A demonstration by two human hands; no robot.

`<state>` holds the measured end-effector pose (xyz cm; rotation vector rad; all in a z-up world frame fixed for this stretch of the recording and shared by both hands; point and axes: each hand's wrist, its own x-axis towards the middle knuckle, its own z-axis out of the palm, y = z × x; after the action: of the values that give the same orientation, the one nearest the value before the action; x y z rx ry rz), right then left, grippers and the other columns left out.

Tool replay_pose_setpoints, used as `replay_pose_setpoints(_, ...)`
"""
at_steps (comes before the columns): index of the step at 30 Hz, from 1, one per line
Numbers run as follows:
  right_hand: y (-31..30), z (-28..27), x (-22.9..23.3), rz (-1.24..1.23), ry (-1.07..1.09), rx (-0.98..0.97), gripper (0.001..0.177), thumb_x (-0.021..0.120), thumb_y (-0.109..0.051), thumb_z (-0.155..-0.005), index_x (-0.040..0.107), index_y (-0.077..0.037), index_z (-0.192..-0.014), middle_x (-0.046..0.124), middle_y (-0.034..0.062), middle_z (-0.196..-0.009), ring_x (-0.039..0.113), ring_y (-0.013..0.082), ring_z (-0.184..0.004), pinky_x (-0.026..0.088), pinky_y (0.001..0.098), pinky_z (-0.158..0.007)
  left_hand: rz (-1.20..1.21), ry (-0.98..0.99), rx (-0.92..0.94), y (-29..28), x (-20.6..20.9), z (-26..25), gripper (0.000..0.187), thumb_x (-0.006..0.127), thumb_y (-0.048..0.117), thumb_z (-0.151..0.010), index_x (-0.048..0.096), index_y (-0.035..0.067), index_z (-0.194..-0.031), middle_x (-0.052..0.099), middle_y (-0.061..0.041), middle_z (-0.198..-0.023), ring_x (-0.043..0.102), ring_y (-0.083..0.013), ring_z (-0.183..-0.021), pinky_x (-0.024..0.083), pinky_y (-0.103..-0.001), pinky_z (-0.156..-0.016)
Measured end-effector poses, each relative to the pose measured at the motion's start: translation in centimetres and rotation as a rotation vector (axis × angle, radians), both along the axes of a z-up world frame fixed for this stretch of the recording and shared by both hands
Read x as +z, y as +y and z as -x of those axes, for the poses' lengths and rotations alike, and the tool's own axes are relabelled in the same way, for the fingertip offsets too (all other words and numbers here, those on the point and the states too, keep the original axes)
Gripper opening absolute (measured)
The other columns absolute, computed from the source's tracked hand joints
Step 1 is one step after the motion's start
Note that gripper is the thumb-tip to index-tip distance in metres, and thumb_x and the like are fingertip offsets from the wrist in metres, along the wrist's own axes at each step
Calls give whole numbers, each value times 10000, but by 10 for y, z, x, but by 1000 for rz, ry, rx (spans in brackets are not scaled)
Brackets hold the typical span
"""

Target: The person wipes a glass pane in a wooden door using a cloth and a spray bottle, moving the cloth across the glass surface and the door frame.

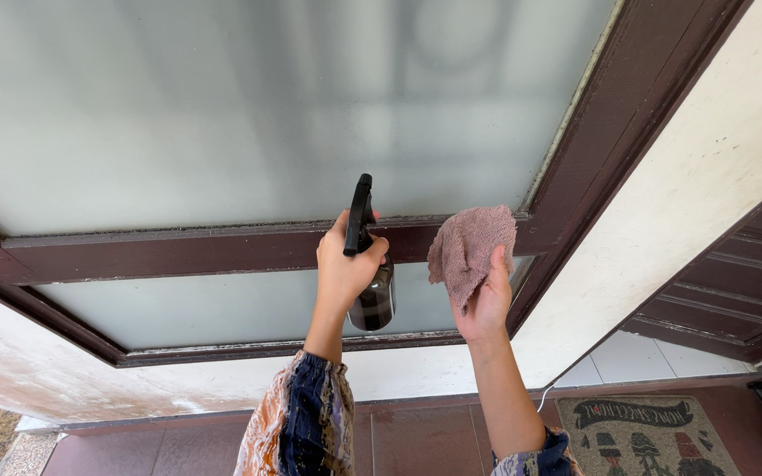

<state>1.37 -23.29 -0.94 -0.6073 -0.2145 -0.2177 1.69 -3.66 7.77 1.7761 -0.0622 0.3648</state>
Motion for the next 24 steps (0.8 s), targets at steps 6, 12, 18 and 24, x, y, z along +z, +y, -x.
replay_pose_setpoints(6, -5, -8, 13, 45, -90, -52, 618, 408, -481, -1062, 409, -33, -1489, 535, 122, -1414, 512, 265, -1328, 408, 454, -1135, -87, -59, -53, -16, 12, -6, 401, 695, 123, -719, 687, 102, -1119, 737, -40, -670, 758, -148, -631, 566, -287, -657)
replay_pose_setpoints(12, -15, -23, 26, 45, -186, -159, 592, 421, -452, -1087, 415, -16, -1488, 527, 133, -1441, 521, 275, -1340, 430, 454, -1139, -120, -95, -176, -53, 26, -17, 445, 701, 146, -728, 681, 110, -1171, 731, -60, -625, 751, -161, -626, 556, -285, -663)
replay_pose_setpoints(18, -35, -40, 23, 107, -174, -292, 606, 468, -456, -1059, 424, -25, -1483, 531, 124, -1440, 536, 267, -1328, 455, 445, -1127, 215, -105, -179, -45, 57, -30, 424, 715, 77, -716, 675, 35, -1136, 687, -19, -677, 701, -121, -609, 548, -290, -603)
replay_pose_setpoints(24, -44, -111, 17, 761, -284, -728, 766, 492, -505, -1094, 234, 21, -1588, 342, 182, -1627, 330, 335, -1542, 283, 489, -1264, 65, -111, -49, -4, 66, -10, 542, 697, 59, -726, 669, 82, -1266, 680, -4, -659, 660, -82, -587, 515, -243, -622)
